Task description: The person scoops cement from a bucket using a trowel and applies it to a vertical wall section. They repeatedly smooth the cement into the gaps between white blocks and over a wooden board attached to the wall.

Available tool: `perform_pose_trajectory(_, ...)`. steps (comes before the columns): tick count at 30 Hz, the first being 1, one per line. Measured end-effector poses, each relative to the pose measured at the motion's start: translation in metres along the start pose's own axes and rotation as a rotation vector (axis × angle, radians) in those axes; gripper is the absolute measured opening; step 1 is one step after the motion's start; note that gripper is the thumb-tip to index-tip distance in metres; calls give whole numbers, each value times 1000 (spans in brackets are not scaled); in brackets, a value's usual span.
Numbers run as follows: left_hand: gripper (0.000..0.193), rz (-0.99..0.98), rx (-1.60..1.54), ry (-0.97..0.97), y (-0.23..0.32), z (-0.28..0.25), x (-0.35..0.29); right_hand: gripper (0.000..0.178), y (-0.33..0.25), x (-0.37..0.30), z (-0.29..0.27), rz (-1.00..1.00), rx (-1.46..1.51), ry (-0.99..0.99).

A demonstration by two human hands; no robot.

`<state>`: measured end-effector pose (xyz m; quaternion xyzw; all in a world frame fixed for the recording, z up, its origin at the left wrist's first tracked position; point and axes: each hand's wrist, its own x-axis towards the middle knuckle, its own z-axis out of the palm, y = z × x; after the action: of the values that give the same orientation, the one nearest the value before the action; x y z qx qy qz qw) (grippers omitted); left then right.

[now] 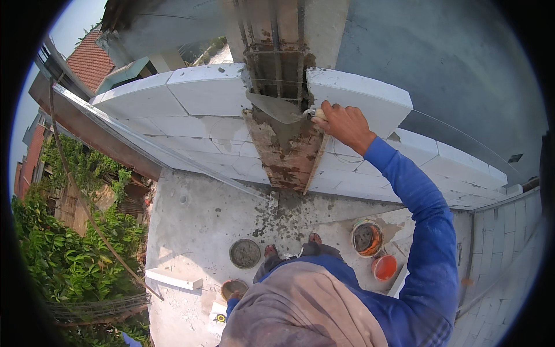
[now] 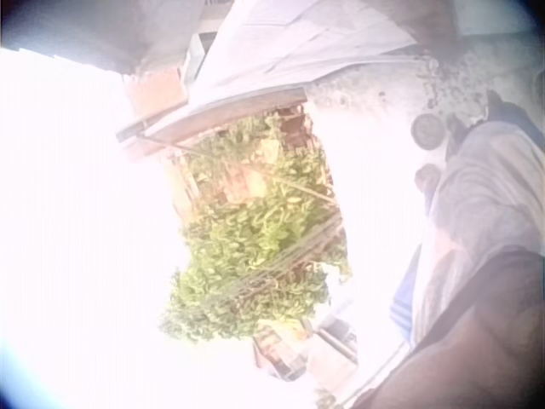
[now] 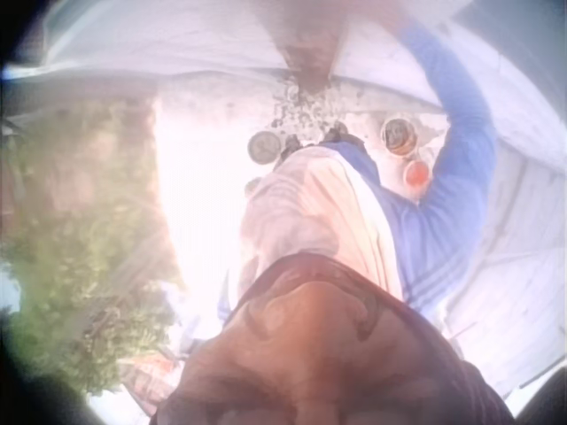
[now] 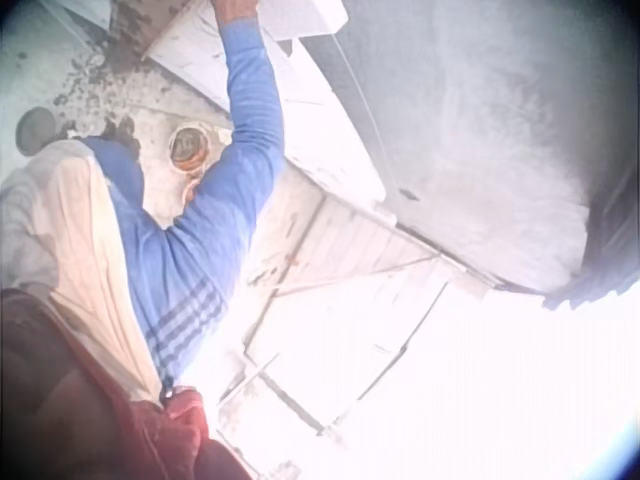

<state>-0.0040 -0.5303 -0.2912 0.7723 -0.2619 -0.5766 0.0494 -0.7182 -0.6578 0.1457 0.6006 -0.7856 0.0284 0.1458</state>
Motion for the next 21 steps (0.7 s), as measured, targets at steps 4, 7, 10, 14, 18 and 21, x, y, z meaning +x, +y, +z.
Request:
perform_pose_trajectory(4, 76, -12, -2, 2, -2, 3, -4, 45, -24, -36, 5, -336, 147, 95)
perform_pose_trajectory(7, 76, -13, 3, 7, -3, 2, -5, 42, -48, -52, 7, -538, 97, 132)
perform_pose_trajectory(10, 76, -11, 9, -1, -1, 8, -4, 44, -20, -28, 23, -186, 61, 49)
perform_pose_trajectory(14, 76, -12, 7, 10, 1, 6, -4, 43, -19, -28, 8, -275, 64, 34)
perform_pose_trajectory(18, 76, -21, 10, -2, -2, 14, -2, 42, -4, -32, 11, -527, 40, 171)
perform_pose_trajectory(21, 76, -20, 14, -4, -4, 14, 3, 43, 17, -25, 17, -143, -92, -75)
